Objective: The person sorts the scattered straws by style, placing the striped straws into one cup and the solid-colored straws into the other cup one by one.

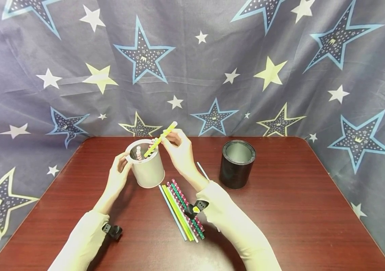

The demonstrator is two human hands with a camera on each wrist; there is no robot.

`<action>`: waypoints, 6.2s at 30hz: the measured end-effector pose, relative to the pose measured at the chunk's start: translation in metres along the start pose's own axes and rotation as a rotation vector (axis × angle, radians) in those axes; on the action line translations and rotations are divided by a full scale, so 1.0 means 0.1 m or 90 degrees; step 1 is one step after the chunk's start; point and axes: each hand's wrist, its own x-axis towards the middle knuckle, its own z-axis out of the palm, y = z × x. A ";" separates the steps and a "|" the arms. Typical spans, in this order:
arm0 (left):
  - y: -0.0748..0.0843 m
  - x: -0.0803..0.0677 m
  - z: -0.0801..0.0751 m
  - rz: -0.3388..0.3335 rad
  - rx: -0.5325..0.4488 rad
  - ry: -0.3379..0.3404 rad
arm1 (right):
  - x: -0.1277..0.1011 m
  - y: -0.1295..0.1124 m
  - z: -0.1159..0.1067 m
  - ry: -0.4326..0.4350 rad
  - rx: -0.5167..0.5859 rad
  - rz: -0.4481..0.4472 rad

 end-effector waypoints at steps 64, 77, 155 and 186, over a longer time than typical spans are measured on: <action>0.01 0.01 0.00 0.001 0.002 -0.006 | -0.47 0.90 -0.76 -0.463 -0.410 0.177; 0.00 0.00 0.00 -0.004 -0.013 -0.010 | -0.57 0.98 -0.85 -0.512 -0.364 0.241; -0.01 0.03 0.00 -0.002 0.008 -0.010 | -0.55 0.92 -0.92 -0.225 -0.152 0.437; -0.07 0.01 -0.02 0.002 0.002 -0.004 | -0.40 0.43 -0.74 -0.097 0.028 0.349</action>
